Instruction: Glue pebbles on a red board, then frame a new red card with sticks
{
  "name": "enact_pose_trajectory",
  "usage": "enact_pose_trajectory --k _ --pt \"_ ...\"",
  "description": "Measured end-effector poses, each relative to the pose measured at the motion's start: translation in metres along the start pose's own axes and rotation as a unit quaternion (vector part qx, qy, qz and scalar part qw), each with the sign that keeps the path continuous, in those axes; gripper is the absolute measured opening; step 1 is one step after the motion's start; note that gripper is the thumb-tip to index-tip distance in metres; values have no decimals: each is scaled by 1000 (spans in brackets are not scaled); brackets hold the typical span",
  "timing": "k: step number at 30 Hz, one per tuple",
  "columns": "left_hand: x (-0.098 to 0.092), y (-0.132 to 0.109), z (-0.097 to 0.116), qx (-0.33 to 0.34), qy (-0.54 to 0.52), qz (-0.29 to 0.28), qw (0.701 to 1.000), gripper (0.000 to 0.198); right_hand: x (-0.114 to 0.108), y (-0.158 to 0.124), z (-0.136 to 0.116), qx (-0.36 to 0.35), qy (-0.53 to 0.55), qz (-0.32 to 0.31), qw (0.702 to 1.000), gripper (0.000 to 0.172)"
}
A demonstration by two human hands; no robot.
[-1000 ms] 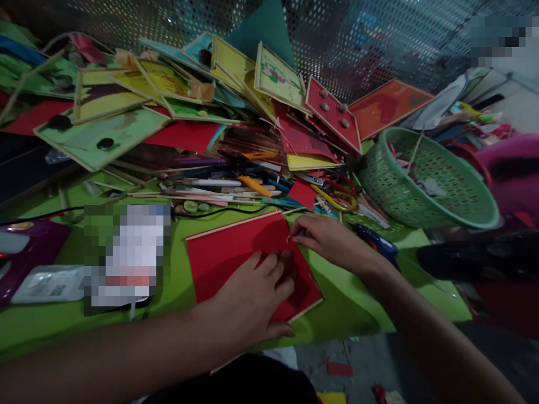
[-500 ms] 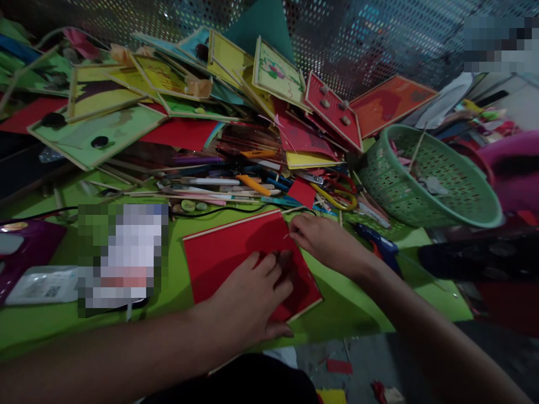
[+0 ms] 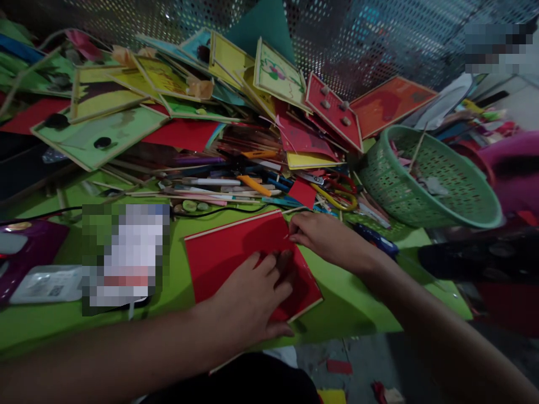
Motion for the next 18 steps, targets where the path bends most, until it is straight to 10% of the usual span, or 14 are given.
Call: enact_pose_trajectory --k 18 --pt "-1 0 0 0 0 13 1000 63 2 -2 0 -14 -21 35 999 12"
Point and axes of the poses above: each hand's wrist, its own y-axis towards the middle knuckle, its own x-axis out of the palm, z = x × y, the point moved 5 cm from there along y, towards the middle knuckle, and after that the axes turned 2 degrees about z, right-handed, at the moved point
